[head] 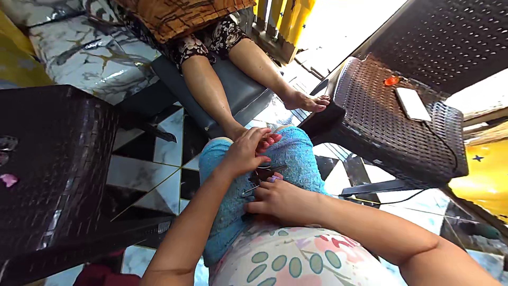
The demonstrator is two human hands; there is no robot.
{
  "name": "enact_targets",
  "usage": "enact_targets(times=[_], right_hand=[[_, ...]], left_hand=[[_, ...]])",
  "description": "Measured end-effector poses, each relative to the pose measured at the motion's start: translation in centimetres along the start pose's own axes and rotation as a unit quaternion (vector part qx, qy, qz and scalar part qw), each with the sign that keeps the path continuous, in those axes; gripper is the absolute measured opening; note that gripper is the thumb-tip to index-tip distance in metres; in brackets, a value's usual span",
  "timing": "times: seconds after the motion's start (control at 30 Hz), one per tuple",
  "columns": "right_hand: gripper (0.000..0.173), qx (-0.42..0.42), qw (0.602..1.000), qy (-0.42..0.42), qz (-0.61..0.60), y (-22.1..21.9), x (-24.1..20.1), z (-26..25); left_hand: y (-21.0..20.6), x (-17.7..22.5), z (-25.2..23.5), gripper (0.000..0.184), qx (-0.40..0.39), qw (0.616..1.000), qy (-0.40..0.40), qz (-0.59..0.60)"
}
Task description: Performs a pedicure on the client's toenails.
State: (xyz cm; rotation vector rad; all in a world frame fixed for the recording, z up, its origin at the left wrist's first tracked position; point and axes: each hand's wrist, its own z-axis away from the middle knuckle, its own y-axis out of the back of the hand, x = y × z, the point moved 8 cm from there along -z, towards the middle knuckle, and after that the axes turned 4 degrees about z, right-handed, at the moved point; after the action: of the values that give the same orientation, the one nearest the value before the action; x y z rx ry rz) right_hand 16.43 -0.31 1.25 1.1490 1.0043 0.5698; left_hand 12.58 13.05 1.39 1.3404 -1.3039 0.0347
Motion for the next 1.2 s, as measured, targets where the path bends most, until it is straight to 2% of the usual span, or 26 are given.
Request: enact_targets(times=[0.1,0.17,0.23,0.33,0.37,0.4,0.43,0.5,0.6,0.67,0.73,0.8,0.87,1.0,1.2], right_hand=[[0.046,0.11,0.986,-0.002,-0.125,2.9,2.1,2.7],[0.052,0.192,0.951,-0.027,-0.242,4.6,4.3,4.7],[0.062,0.265,0.872,-0.081,-0.404,5.1,7.0,6.7],[0.072,0.329,0.701,-0.161,-0.612,4.5,10.1,8.3],[0.071,0.329,0.67,-0.168,-0.644,4.2,10.5,8.5],[0.071,0.323,0.654,-0.178,-0.66,4.0,10.8,8.7],[0.07,0.31,0.655,-0.193,-0.661,3.7,11.0,8.8],[0.069,0.277,0.683,-0.241,-0.632,3.3,11.1,8.8],[0.062,0.242,0.757,-0.297,-0.53,3.8,10.7,8.3],[0.066,0.237,0.846,-0.331,-0.344,4.7,10.3,7.8],[0.073,0.219,0.893,-0.366,-0.141,5.4,9.4,7.1],[0.073,0.191,0.899,-0.395,-0.009,5.3,8.9,6.2],[0.067,0.167,0.895,-0.409,0.053,4.9,8.7,5.6],[0.063,0.162,0.894,-0.411,0.066,4.3,9.0,5.1],[0.055,0.202,0.896,-0.39,0.071,4.3,9.0,4.9]], left_hand=[[-0.4,0.1,0.8,0.033,0.131,0.991,-0.024,-0.016],[-0.4,0.4,0.9,0.021,0.17,0.985,-0.037,-0.005],[-0.6,0.5,0.8,0.018,0.175,0.983,-0.046,0.005],[-0.8,0.2,0.7,0.02,0.166,0.985,-0.048,0.028],[-0.8,0.1,0.7,0.019,0.169,0.984,-0.05,0.034],[-0.8,0.1,0.7,0.019,0.172,0.983,-0.048,0.04],[-0.8,0.0,0.8,0.019,0.175,0.983,-0.042,0.043],[-0.8,0.0,0.9,0.018,0.179,0.983,-0.028,0.042],[-0.9,0.2,0.9,0.017,0.191,0.981,-0.015,0.038],[-1.0,0.2,0.9,0.015,0.196,0.98,-0.008,0.041],[-1.2,0.2,0.7,0.013,0.192,0.981,0.002,0.041],[-1.2,0.2,0.7,0.013,0.184,0.982,0.011,0.033],[-1.3,0.2,0.7,0.014,0.182,0.983,0.014,0.032],[-1.3,0.1,0.7,0.015,0.177,0.983,0.02,0.03],[-1.2,0.2,0.6,0.014,0.179,0.983,0.013,0.031]])
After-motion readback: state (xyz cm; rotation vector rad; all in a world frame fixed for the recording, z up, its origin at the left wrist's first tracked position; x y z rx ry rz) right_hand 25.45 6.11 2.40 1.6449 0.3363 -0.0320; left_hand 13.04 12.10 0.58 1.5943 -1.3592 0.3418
